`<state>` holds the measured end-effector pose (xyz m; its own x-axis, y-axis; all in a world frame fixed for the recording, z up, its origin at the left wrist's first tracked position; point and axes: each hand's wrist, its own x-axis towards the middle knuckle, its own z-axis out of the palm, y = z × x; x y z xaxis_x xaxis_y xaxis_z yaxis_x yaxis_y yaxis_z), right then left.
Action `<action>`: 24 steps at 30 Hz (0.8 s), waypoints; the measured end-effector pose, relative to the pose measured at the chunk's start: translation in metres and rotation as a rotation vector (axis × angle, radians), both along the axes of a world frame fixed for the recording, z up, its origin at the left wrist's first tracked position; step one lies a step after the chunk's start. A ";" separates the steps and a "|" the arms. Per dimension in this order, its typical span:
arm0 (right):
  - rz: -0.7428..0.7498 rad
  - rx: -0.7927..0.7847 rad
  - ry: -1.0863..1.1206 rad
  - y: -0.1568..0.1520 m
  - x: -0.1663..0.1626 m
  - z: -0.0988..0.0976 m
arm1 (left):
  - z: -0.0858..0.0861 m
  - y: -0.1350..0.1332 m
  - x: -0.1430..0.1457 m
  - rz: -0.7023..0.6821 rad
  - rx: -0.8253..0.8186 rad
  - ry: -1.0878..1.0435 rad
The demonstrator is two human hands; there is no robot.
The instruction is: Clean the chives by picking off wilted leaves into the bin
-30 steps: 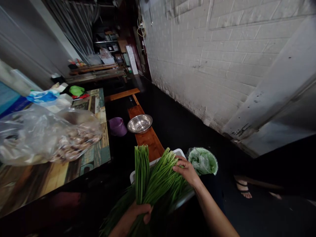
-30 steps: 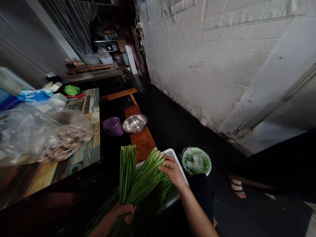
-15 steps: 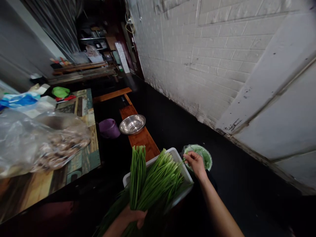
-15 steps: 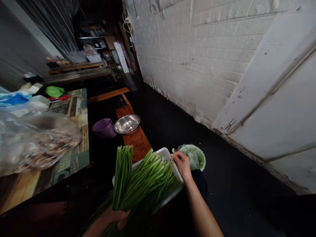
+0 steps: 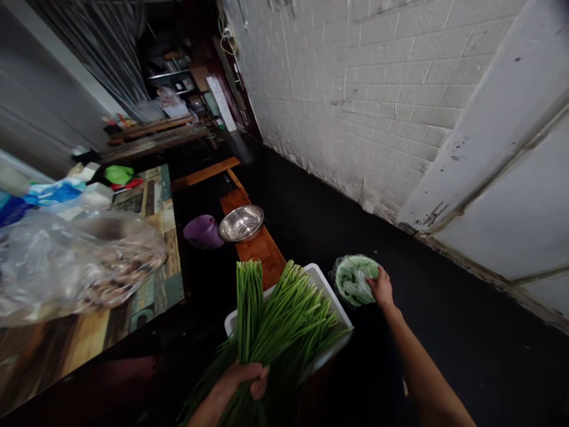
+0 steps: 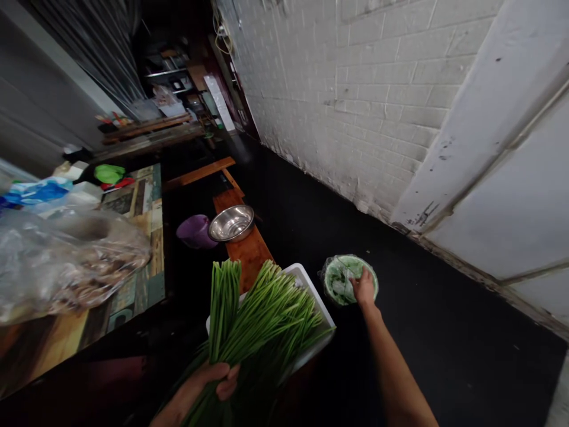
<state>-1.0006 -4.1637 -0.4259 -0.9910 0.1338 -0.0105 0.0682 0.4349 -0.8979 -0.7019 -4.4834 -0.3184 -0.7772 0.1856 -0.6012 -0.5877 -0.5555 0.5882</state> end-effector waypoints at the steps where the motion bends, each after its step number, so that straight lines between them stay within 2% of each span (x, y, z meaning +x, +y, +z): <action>1: 0.038 -0.022 -0.024 -0.011 0.010 0.002 | -0.003 0.002 -0.002 0.008 0.012 -0.004; 4: 0.249 -0.147 -0.074 -0.058 0.056 0.022 | -0.010 0.006 -0.007 0.020 0.032 -0.009; 6: 0.504 -0.344 -0.177 -0.090 0.091 0.041 | -0.013 0.007 -0.008 0.012 0.035 -0.007; 9: 0.604 -0.481 -0.221 -0.118 0.124 0.065 | -0.014 0.007 -0.007 -0.001 0.038 0.004; 12: 0.544 -0.455 -0.200 -0.117 0.126 0.075 | -0.014 0.005 -0.002 0.013 0.059 0.014; 15: 0.464 -0.309 -0.101 -0.104 0.114 0.076 | -0.016 0.003 0.002 0.042 0.080 0.026; 17: 0.464 -0.225 -0.020 -0.097 0.107 0.075 | -0.016 0.002 0.002 0.028 0.096 0.037; 20: 0.433 -0.164 0.101 -0.086 0.094 0.074 | -0.017 0.003 0.000 -0.019 0.123 0.047; 22: 0.333 -0.167 0.121 -0.073 0.081 0.071 | -0.016 0.002 -0.001 -0.035 0.137 0.043; 24: 0.172 -0.199 0.094 -0.054 0.062 0.063 | -0.015 0.000 -0.001 -0.044 0.150 0.038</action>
<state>-0.9390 -4.2175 -0.3629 -0.9967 -0.0322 0.0739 -0.0796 0.2472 -0.9657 -0.7027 -4.4838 -0.3339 -0.7878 0.3054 -0.5348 -0.5925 -0.6131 0.5226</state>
